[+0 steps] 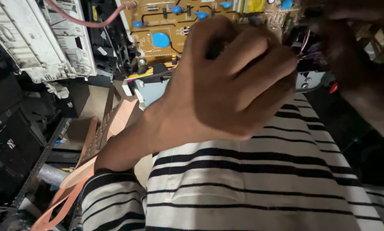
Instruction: The person works on the internal components of an electronic device, manipulating wires and circuit boards. They connect and adjust various wires and components within the device's chassis.
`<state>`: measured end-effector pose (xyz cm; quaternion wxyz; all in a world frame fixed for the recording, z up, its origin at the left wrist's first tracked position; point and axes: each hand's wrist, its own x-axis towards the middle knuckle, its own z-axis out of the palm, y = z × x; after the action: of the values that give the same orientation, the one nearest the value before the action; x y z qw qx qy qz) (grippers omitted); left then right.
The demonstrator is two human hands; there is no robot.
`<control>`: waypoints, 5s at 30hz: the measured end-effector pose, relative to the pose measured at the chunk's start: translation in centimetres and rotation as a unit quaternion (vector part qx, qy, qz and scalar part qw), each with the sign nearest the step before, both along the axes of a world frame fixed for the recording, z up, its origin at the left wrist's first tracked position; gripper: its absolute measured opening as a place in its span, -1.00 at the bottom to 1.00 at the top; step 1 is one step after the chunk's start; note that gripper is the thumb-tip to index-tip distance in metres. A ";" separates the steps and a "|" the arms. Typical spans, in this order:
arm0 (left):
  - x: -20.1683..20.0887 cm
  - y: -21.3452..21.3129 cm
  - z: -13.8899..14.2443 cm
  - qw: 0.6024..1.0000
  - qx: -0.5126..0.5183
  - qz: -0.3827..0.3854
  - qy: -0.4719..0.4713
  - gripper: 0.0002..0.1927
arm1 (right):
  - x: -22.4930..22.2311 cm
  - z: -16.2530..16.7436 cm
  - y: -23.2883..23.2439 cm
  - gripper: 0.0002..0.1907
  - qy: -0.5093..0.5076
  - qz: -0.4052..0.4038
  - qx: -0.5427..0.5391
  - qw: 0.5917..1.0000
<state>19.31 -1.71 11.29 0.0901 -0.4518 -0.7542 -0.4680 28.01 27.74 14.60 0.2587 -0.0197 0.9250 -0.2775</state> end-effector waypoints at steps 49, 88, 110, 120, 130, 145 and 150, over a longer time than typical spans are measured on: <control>-0.3 -0.1 0.2 1.000 -0.005 0.006 0.017 -0.67 | 0.8 -0.7 -1.2 -0.69 -0.064 -0.101 0.007 0.993; 0.1 -0.1 2.9 0.984 -0.169 0.045 -0.035 -0.57 | -3.1 4.0 -6.1 -0.86 0.130 0.034 0.007 0.991; -1.1 0.7 2.5 0.983 -0.174 0.062 0.004 -0.70 | -2.7 3.6 -5.5 -0.82 0.132 0.009 -0.013 0.991; -0.8 0.6 2.8 0.981 -0.181 0.063 -0.019 -0.69 | -3.5 3.6 -6.0 -0.82 0.130 0.009 -0.002 0.992; -1.4 0.4 2.9 0.984 -0.175 0.042 -0.002 -0.65 | -3.1 3.5 -5.0 -0.82 0.121 -0.011 -0.012 0.992; -1.2 0.1 2.8 0.982 -0.186 0.041 -0.001 -0.65 | -1.9 2.5 -4.0 -0.81 0.119 -0.064 -0.033 0.990; -1.5 0.6 2.9 0.982 -0.180 0.048 -0.014 -0.72 | -1.2 2.2 -3.1 -0.81 0.137 -0.145 -0.117 0.973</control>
<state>17.82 -1.16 14.17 0.0190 -0.4176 -0.8478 -0.3262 26.84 24.67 16.79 0.0826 0.0467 0.9056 -0.4133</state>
